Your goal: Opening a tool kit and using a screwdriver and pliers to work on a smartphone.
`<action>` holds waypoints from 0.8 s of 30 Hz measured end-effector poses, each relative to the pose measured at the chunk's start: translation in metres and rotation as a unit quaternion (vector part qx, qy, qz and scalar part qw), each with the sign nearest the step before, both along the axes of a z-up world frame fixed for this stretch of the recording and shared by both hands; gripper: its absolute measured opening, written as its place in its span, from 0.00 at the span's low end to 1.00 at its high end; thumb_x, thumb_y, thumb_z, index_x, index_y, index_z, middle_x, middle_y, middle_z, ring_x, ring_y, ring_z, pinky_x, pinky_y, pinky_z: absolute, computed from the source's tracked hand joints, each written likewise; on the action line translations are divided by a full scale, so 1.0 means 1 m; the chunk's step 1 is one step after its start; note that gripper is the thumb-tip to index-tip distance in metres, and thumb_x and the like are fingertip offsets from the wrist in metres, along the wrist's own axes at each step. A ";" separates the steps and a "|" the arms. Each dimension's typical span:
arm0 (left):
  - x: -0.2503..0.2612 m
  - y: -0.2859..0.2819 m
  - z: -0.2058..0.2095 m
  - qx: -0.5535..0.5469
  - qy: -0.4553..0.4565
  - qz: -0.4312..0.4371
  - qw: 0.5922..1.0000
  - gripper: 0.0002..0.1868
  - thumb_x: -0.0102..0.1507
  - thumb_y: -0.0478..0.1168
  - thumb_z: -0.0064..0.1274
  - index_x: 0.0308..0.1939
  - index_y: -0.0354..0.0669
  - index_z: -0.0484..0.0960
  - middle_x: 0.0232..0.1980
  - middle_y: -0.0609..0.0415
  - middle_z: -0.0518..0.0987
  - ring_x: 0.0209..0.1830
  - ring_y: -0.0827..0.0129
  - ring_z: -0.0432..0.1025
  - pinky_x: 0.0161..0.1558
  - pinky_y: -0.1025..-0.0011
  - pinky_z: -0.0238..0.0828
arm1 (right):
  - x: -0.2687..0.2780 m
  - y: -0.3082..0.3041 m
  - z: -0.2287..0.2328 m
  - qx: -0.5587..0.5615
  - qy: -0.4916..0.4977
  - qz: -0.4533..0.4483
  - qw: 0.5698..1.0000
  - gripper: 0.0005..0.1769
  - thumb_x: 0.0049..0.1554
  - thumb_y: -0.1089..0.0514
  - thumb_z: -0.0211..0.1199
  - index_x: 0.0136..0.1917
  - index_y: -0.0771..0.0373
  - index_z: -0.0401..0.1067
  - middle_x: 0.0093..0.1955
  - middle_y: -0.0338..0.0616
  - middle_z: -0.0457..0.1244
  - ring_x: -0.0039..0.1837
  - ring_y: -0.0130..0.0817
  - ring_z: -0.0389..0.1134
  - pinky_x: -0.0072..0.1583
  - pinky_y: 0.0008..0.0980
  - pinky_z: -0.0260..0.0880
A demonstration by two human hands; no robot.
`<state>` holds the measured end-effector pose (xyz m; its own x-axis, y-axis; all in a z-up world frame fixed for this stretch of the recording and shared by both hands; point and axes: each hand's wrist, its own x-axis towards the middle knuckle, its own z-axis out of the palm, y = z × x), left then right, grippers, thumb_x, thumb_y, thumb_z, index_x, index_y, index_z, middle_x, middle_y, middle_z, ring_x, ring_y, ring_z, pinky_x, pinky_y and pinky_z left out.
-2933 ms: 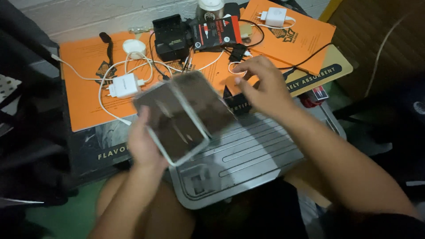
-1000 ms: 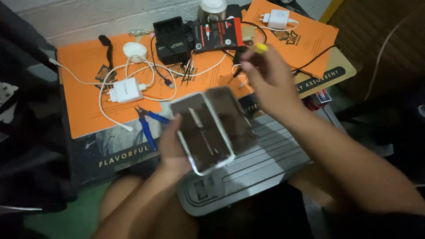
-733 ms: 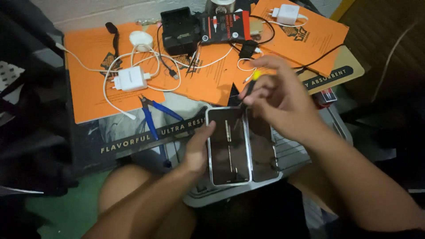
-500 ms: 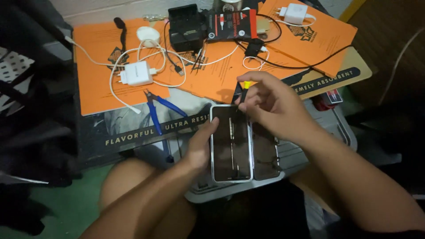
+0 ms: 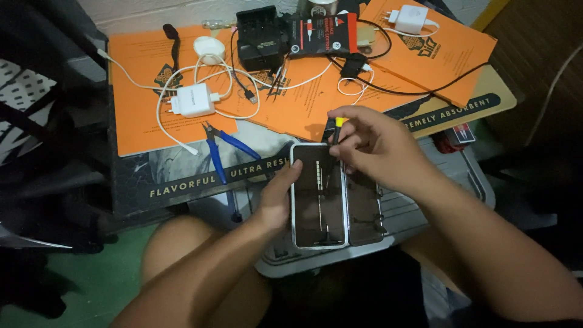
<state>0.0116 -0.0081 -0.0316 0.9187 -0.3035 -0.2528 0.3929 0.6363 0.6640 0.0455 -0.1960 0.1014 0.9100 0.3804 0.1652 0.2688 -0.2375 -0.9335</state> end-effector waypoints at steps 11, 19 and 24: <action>0.000 -0.001 -0.004 0.008 -0.018 -0.030 0.999 0.32 0.68 0.58 0.50 0.69 0.43 0.72 0.61 0.34 0.77 0.62 0.44 0.74 0.57 0.42 0.74 | -0.003 0.003 0.009 0.056 -0.008 -0.024 0.998 0.33 0.52 0.74 0.67 0.70 0.70 0.66 0.44 0.52 0.62 0.43 0.39 0.73 0.38 0.32 0.79; 0.000 0.003 -0.022 0.072 -0.045 -0.028 0.996 0.31 0.72 0.52 0.46 0.74 0.37 0.64 0.76 0.39 0.64 0.76 0.53 0.57 0.75 0.50 0.54 | -0.005 0.008 -0.013 0.021 -0.008 -0.003 1.000 0.31 0.52 0.74 0.68 0.69 0.69 0.68 0.47 0.52 0.62 0.44 0.38 0.73 0.37 0.32 0.79; -0.010 0.005 0.015 0.034 -0.001 -0.051 0.998 0.31 0.70 0.55 0.46 0.70 0.37 0.69 0.62 0.31 0.75 0.63 0.40 0.72 0.61 0.43 0.70 | -0.007 0.010 -0.010 -0.072 -0.043 0.002 0.996 0.30 0.48 0.68 0.75 0.64 0.68 0.74 0.48 0.51 0.64 0.44 0.34 0.71 0.38 0.30 0.76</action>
<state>0.0020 -0.0032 -0.0168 0.8841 -0.3779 -0.2748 0.4526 0.5462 0.7048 0.0388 -0.1858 0.0912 0.8932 0.4097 0.1854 0.3472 -0.3660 -0.8634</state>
